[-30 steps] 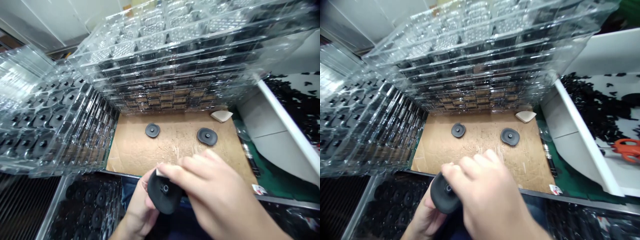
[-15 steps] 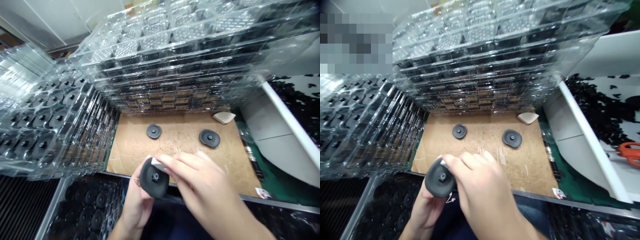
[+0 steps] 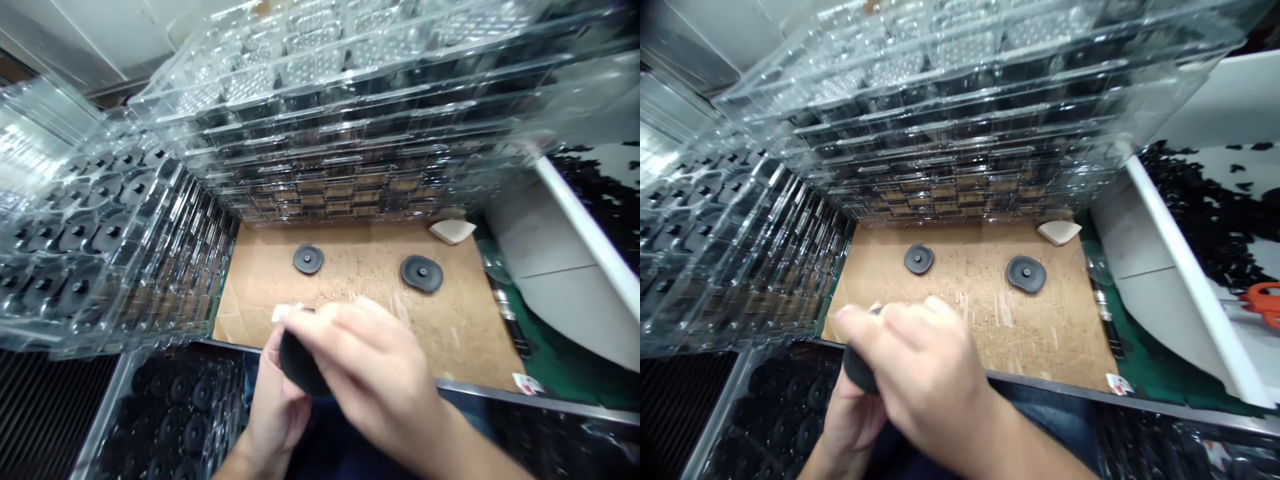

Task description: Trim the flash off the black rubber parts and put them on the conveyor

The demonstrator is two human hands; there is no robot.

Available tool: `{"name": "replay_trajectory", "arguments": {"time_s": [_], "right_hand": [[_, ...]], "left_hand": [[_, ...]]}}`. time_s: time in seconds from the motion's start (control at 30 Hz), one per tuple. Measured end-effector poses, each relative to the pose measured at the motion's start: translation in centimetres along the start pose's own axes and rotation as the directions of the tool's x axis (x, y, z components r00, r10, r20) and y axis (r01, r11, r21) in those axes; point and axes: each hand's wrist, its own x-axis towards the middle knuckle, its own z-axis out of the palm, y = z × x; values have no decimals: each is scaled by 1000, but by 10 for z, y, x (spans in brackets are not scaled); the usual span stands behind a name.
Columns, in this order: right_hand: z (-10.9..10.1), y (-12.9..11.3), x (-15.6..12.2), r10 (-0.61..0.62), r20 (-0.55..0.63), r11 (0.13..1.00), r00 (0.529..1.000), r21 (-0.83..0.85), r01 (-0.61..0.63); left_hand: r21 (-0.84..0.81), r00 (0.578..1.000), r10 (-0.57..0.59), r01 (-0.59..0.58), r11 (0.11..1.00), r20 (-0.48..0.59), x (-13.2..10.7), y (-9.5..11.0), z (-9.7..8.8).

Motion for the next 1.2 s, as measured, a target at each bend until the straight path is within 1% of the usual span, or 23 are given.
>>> {"name": "replay_trajectory", "arguments": {"time_s": [0.03,0.1,0.17,0.2,0.23,0.3,0.37,0.43,0.5,0.57,0.6,0.63,0.67,0.73,0.77,0.8,0.83,0.87,0.93,0.97,1.07,1.1,1.2], "right_hand": [[-1,5,-1,57,9,998,998,37,-57],[-3,19,-12,203,87,973,975,94,-211],[-1,39,-34,328,168,924,930,147,-352],[3,49,-47,398,167,896,902,140,-421],[8,60,-61,470,153,868,869,94,-487],[17,75,-84,543,150,835,826,8,-550],[19,78,-92,559,166,826,812,-24,-563],[10,68,-84,555,128,830,822,-16,-558],[-4,48,-66,506,11,862,862,-15,-506],[-13,24,-46,353,-93,933,931,-39,-358],[-15,14,-38,255,-95,964,962,-48,-260],[-15,6,-32,163,-80,985,983,-42,-167],[-13,0,-28,97,-38,995,995,-22,-98],[-7,-5,-25,64,84,998,994,24,-66],[-4,-5,-24,75,146,996,986,35,-81],[-2,-5,-23,95,181,995,979,22,-101],[0,-5,-22,114,168,993,979,-16,-113],[2,-5,-22,124,113,991,986,-66,-117],[4,-7,-22,82,-15,990,996,-116,-83],[3,-7,-24,66,-37,991,997,-112,-70],[-8,-5,-36,31,86,999,996,-27,-28],[-14,-3,-41,30,118,999,993,-25,-27],[-27,2,-50,75,143,984,987,-170,-50]], "left_hand": [[-9,1000,2,-2,1000,-12,1,1,0],[-51,1000,-13,12,999,-28,3,3,-1],[-102,998,-59,56,993,-25,5,4,-4],[-123,996,-86,84,989,-12,5,5,-5],[-139,994,-109,108,984,2,6,5,-5],[-155,990,-142,144,977,23,6,4,-4],[-159,987,-155,159,974,33,6,3,-1],[-146,985,-166,170,975,38,5,1,3],[-130,983,-175,181,975,55,2,-1,7],[-109,978,-195,202,973,75,-1,-3,10],[-99,972,-217,226,969,92,-2,-4,10],[-88,964,-243,253,964,107,-2,-6,9],[-77,957,-266,276,958,118,-3,-7,8],[-56,950,-295,302,952,107,-3,-10,5],[-52,951,-296,301,952,87,-3,-10,4],[-49,952,-297,301,952,68,-3,-11,4],[-45,950,-306,309,950,60,-3,-10,5],[-42,944,-322,326,945,67,-3,-9,7],[-42,931,-345,351,935,117,-3,-5,11],[-48,929,-341,351,935,146,-3,-3,13],[-74,920,-333,354,932,208,0,4,14],[-78,913,-343,367,927,220,2,6,14],[-92,902,-380,404,910,207,3,4,14]]}}
